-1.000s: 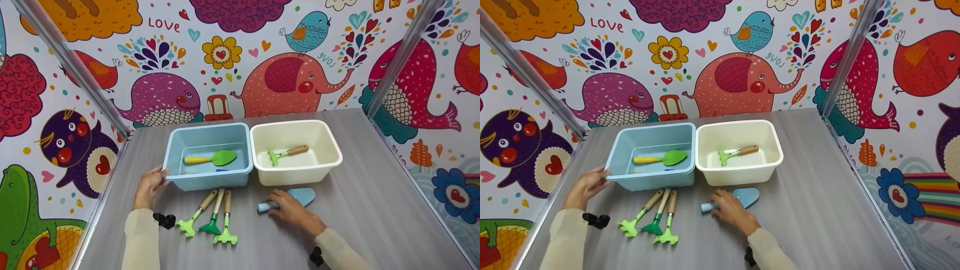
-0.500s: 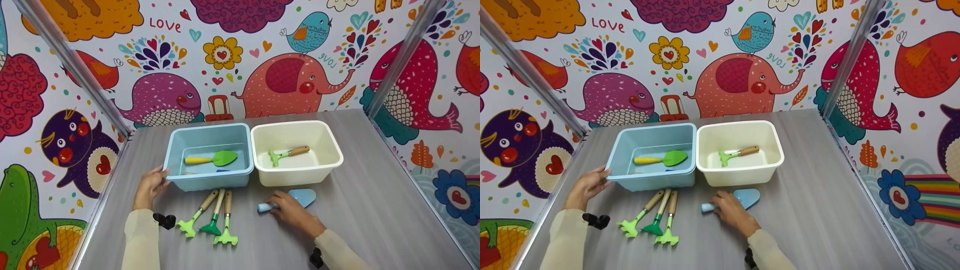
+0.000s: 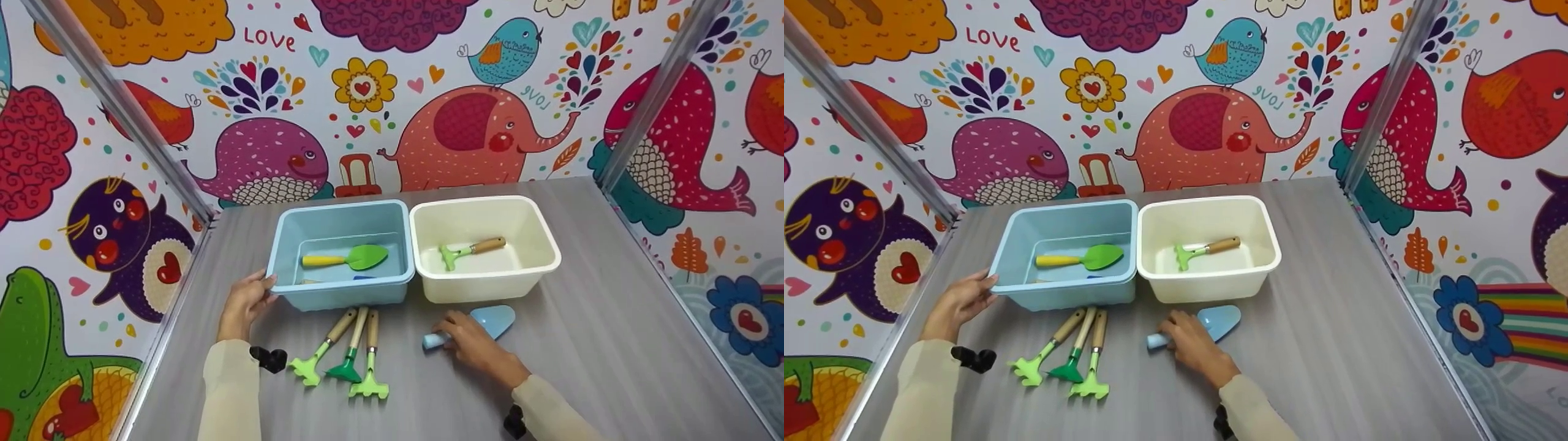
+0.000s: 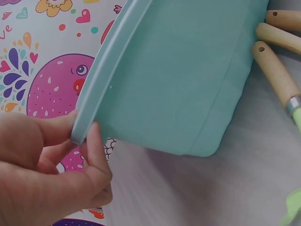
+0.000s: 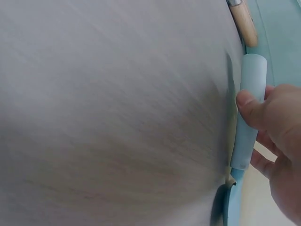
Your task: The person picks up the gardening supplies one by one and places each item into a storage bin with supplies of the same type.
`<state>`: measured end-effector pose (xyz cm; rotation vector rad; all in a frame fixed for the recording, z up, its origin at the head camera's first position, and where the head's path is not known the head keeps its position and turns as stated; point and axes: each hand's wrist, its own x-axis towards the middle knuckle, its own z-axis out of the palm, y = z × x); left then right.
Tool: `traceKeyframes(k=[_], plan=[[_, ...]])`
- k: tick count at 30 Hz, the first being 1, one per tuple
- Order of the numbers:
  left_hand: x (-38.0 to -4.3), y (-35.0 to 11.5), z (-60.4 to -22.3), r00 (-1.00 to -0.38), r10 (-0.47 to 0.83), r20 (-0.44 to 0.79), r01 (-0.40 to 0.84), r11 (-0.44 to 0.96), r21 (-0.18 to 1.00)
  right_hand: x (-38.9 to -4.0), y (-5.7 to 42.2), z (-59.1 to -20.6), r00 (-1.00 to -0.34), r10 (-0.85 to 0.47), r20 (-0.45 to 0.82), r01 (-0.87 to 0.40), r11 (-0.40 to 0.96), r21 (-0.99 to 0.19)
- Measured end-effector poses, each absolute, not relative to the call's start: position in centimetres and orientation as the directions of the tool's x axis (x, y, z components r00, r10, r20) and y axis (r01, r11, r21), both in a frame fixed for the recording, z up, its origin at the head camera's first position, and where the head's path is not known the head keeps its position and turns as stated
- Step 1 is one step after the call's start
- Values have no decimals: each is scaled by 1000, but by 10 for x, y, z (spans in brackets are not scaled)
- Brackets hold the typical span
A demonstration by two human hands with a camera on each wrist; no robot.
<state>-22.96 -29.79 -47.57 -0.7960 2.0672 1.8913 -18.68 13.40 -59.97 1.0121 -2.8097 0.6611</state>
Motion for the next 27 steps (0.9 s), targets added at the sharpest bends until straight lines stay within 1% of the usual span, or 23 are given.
traceKeyframes(k=[11,16,20,27], plan=[[-231,-297,-477,-834,-237,-499,-516,14,856,-186,130,-589,-766,-597,240,-641,678,-360],[-231,-297,-477,-829,-250,-500,-517,4,856,-185,125,-580,-753,-596,279,-658,671,-342],[-231,-296,-478,-825,-260,-501,-524,22,851,-185,120,-572,-741,-593,315,-671,666,-325],[-231,-297,-477,-822,-258,-507,-531,30,847,-184,113,-555,-722,-586,368,-690,646,-327]])
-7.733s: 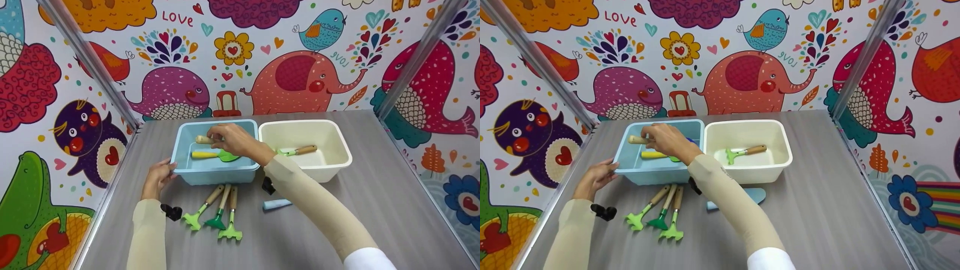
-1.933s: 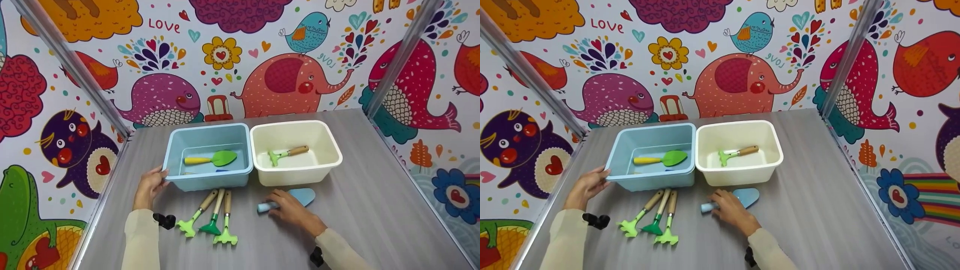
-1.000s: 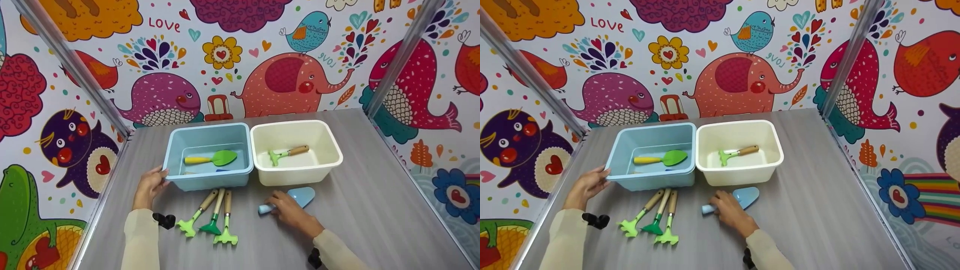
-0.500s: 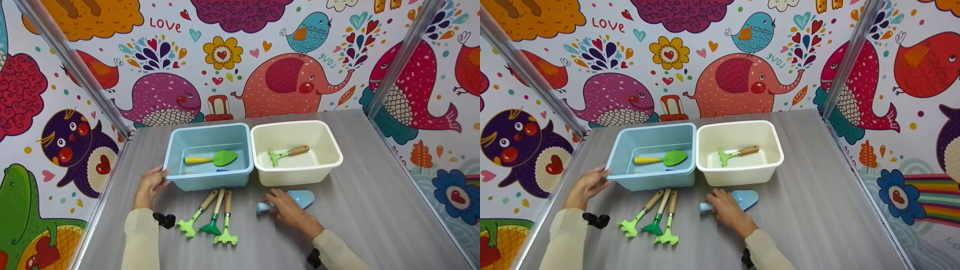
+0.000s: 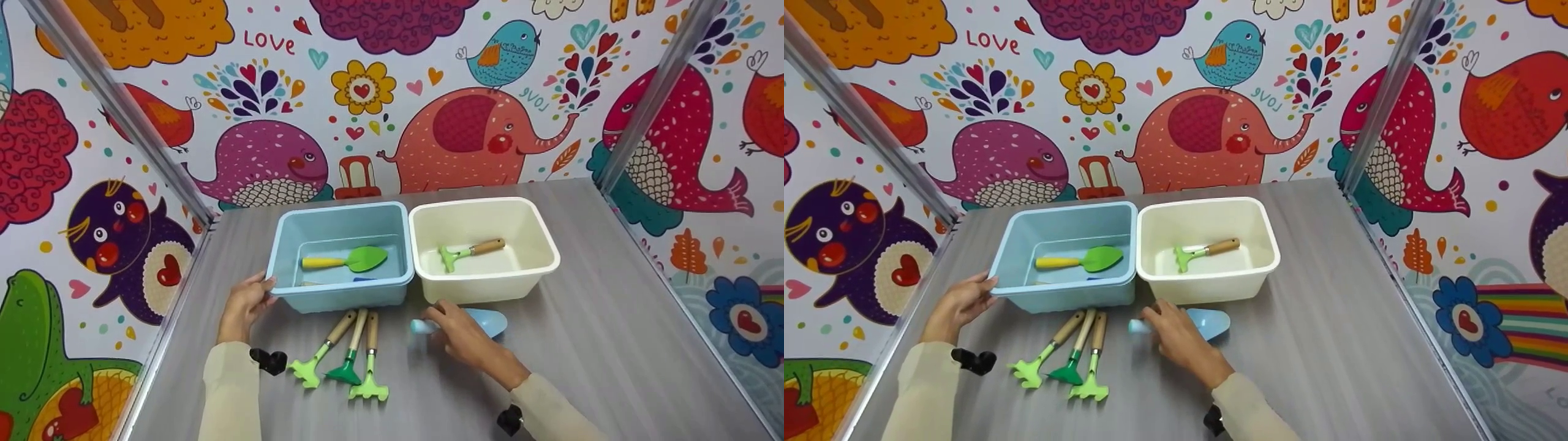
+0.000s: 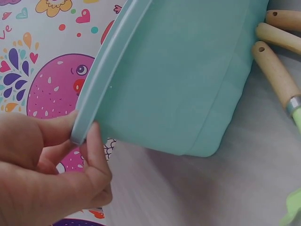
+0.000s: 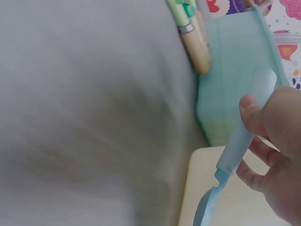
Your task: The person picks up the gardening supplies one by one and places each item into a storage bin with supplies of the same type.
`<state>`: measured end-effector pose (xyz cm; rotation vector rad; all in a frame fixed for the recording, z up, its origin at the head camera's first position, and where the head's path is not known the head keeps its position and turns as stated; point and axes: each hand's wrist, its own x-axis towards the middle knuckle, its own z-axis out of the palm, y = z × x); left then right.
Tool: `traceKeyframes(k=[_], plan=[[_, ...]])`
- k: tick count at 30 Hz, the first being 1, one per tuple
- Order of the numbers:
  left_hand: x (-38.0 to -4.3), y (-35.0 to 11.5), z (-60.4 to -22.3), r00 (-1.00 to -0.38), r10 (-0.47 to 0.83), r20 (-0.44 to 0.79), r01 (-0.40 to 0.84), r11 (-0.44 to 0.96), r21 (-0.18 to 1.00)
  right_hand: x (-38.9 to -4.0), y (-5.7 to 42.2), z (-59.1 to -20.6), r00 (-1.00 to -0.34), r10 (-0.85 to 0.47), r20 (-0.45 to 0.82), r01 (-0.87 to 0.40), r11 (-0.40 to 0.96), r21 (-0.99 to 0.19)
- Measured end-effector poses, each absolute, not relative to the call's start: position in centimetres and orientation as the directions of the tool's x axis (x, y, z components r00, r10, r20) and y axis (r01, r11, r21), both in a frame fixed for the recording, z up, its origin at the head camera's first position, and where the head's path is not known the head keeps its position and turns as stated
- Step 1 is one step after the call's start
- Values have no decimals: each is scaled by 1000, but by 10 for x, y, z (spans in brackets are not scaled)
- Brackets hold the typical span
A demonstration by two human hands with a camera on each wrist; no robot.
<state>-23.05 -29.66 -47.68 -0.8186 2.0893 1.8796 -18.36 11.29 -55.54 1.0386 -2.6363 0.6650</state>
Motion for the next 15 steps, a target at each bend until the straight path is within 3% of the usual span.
traceKeyframes(k=[15], plan=[[-230,-296,-476,-826,-251,-505,-523,7,852,-177,92,-512,-671,-601,434,-740,579,-342]])
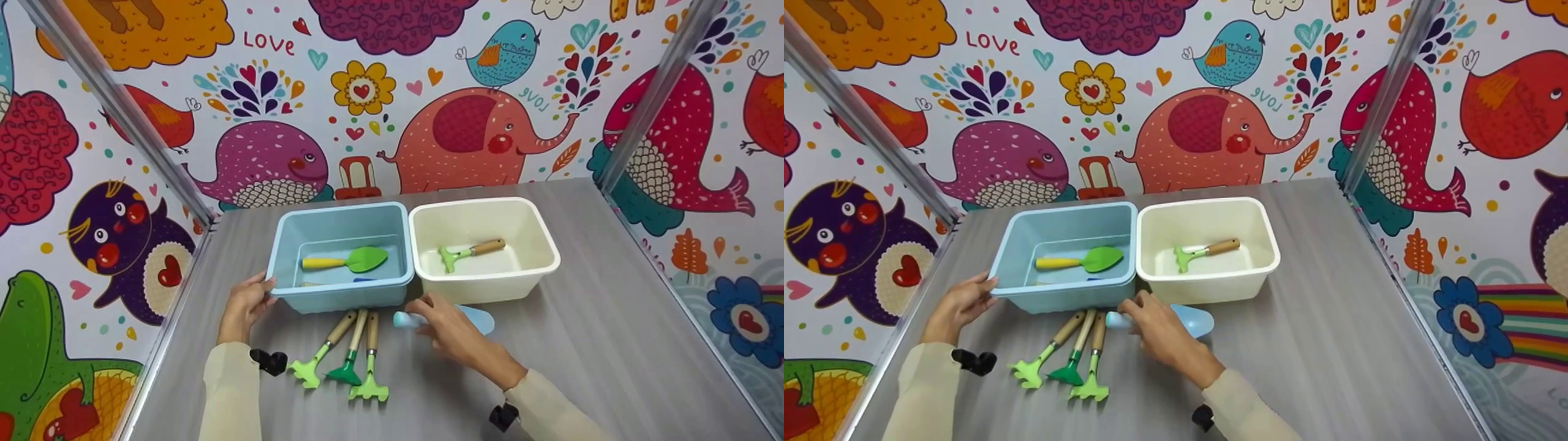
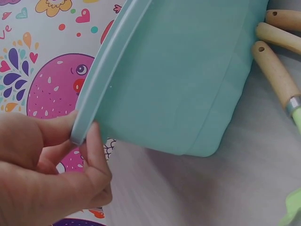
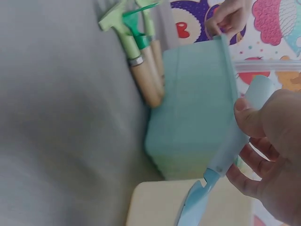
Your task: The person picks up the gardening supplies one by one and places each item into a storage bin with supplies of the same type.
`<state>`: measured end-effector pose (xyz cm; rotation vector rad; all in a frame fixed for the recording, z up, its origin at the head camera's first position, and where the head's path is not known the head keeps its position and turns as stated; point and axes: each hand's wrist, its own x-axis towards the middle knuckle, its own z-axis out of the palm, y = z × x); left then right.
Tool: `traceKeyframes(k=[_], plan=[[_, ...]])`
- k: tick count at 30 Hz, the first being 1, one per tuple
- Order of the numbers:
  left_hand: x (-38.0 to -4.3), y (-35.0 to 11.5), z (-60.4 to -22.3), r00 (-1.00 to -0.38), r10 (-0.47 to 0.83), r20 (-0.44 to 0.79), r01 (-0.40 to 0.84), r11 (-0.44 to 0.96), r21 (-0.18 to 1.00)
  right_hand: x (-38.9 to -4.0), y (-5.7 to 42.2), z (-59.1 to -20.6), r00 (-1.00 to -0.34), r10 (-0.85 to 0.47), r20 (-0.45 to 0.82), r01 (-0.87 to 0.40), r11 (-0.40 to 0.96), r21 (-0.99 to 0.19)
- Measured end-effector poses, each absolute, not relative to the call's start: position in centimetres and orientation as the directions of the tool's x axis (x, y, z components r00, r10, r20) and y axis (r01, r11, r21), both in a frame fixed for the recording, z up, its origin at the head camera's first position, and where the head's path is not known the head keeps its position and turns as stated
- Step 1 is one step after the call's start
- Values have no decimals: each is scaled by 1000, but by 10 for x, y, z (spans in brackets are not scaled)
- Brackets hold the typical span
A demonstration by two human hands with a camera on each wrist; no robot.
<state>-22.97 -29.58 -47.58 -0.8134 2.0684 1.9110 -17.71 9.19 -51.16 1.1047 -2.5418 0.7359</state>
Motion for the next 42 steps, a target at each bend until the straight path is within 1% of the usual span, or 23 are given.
traceKeyframes(k=[6,15,19,24,31,39,42], plan=[[-230,-295,-476,-817,-260,-515,-534,1,846,-178,86,-492,-680,-605,413,-733,580,-356],[-230,-296,-477,-815,-271,-511,-532,3,847,-181,78,-471,-653,-624,430,-756,573,-317],[-230,-296,-478,-821,-267,-504,-523,1,852,-181,74,-460,-651,-637,412,-759,551,-346],[-230,-295,-478,-818,-266,-509,-529,2,849,-182,68,-447,-671,-642,371,-740,551,-385],[-228,-296,-478,-825,-267,-499,-520,10,854,-186,56,-435,-629,-663,407,-776,505,-377],[-230,-295,-478,-828,-263,-495,-519,26,854,-190,38,-422,-602,-687,407,-796,476,-375],[-230,-294,-479,-824,-266,-501,-526,26,850,-192,35,-417,-602,-694,395,-794,472,-382]])
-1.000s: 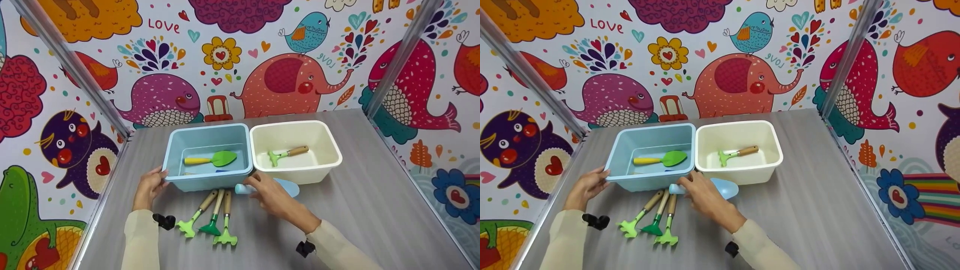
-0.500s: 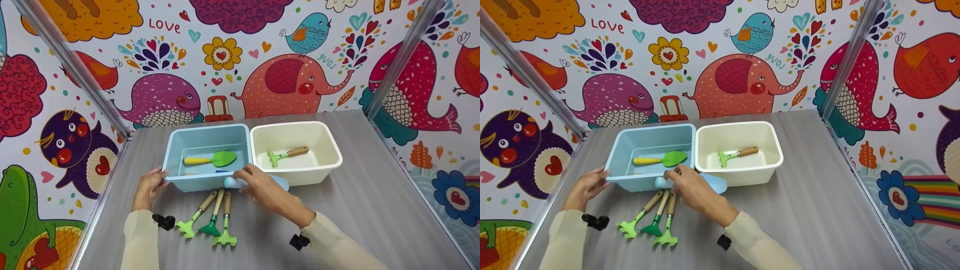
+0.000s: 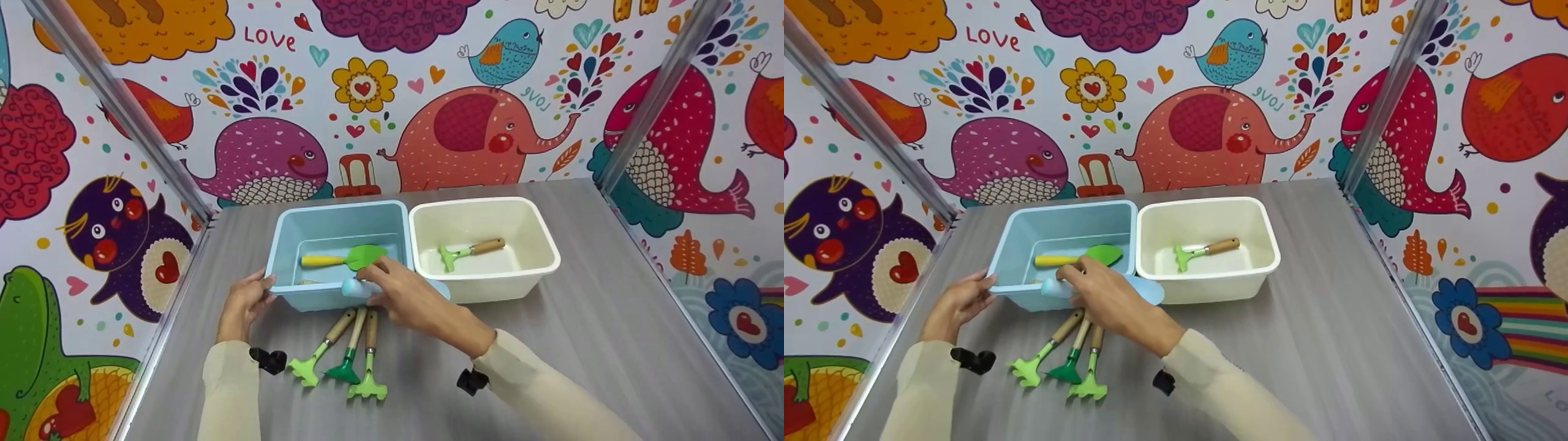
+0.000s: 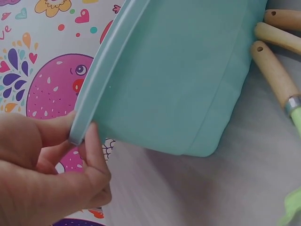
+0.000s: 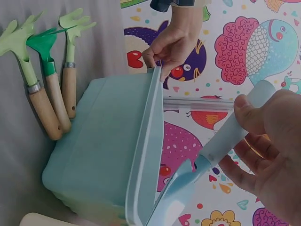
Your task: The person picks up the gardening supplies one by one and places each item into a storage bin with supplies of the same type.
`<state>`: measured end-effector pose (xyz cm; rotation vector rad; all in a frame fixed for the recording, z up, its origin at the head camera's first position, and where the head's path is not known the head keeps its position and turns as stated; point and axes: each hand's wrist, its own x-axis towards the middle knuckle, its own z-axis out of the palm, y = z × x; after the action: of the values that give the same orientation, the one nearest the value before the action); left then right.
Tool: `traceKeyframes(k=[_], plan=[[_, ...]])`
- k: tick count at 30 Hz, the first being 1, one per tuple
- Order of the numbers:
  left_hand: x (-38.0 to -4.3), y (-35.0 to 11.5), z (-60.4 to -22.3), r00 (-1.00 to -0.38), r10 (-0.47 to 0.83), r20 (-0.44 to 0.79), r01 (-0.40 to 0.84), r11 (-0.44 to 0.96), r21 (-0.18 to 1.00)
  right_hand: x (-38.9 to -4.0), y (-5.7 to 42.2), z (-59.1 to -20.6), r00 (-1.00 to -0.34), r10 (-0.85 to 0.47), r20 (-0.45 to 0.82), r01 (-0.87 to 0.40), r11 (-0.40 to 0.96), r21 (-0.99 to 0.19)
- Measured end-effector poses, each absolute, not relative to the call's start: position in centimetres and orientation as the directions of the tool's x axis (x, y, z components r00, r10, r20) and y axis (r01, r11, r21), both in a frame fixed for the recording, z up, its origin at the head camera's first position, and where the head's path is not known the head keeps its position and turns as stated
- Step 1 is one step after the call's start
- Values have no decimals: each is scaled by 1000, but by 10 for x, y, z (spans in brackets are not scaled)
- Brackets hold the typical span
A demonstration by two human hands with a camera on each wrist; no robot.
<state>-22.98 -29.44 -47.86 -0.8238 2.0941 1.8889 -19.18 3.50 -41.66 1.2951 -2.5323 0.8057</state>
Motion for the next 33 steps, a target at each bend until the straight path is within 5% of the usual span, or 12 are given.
traceKeyframes(k=[8,33], plan=[[-229,-295,-477,-822,-270,-502,-524,10,852,-203,32,-404,-638,-676,368,-762,486,-429],[-230,-296,-477,-819,-270,-506,-535,43,844,-236,6,-374,-595,-737,320,-755,377,-536]])
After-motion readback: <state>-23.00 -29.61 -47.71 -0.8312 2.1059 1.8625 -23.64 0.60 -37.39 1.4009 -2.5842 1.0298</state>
